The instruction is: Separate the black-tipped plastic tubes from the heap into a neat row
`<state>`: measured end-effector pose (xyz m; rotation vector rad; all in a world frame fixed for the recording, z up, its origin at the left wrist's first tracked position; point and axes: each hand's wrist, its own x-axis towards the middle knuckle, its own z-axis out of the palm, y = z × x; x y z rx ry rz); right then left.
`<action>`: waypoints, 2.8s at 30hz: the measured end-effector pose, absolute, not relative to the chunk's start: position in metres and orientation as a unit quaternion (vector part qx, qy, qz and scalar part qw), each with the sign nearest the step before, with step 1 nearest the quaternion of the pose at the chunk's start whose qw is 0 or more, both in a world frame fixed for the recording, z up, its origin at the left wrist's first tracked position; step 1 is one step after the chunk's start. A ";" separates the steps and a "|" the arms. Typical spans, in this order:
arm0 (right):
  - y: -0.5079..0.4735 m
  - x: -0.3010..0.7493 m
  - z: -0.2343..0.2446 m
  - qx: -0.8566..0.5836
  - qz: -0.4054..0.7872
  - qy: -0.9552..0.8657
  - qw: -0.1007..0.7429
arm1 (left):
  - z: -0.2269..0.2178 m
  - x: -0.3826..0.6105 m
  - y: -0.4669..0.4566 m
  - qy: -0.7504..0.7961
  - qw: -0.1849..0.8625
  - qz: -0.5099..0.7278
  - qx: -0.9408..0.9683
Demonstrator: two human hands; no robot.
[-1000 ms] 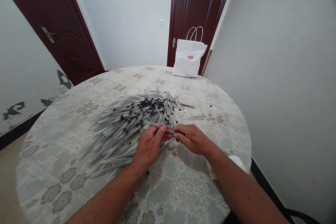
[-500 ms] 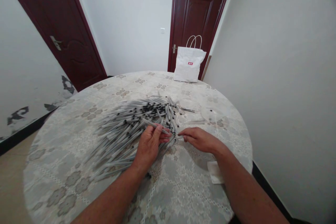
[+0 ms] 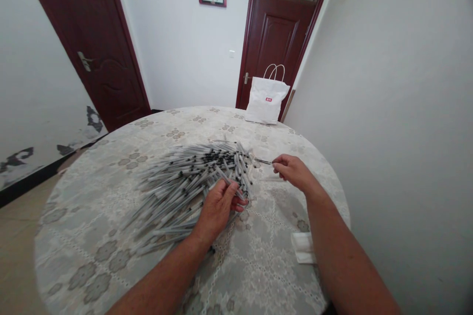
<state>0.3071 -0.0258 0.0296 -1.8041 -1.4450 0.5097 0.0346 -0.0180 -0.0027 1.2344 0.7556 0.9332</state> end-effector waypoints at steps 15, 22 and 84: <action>-0.015 0.283 -0.015 -0.660 0.112 -0.553 0.496 | -0.006 0.030 -0.016 0.335 0.578 0.373 0.644; -0.024 0.270 -0.009 -0.602 0.227 -0.606 0.469 | -0.008 0.031 -0.016 0.309 0.602 0.352 0.646; -0.040 0.231 -0.002 -0.491 0.327 -0.691 0.418 | -0.006 0.031 -0.005 0.306 0.694 0.483 0.438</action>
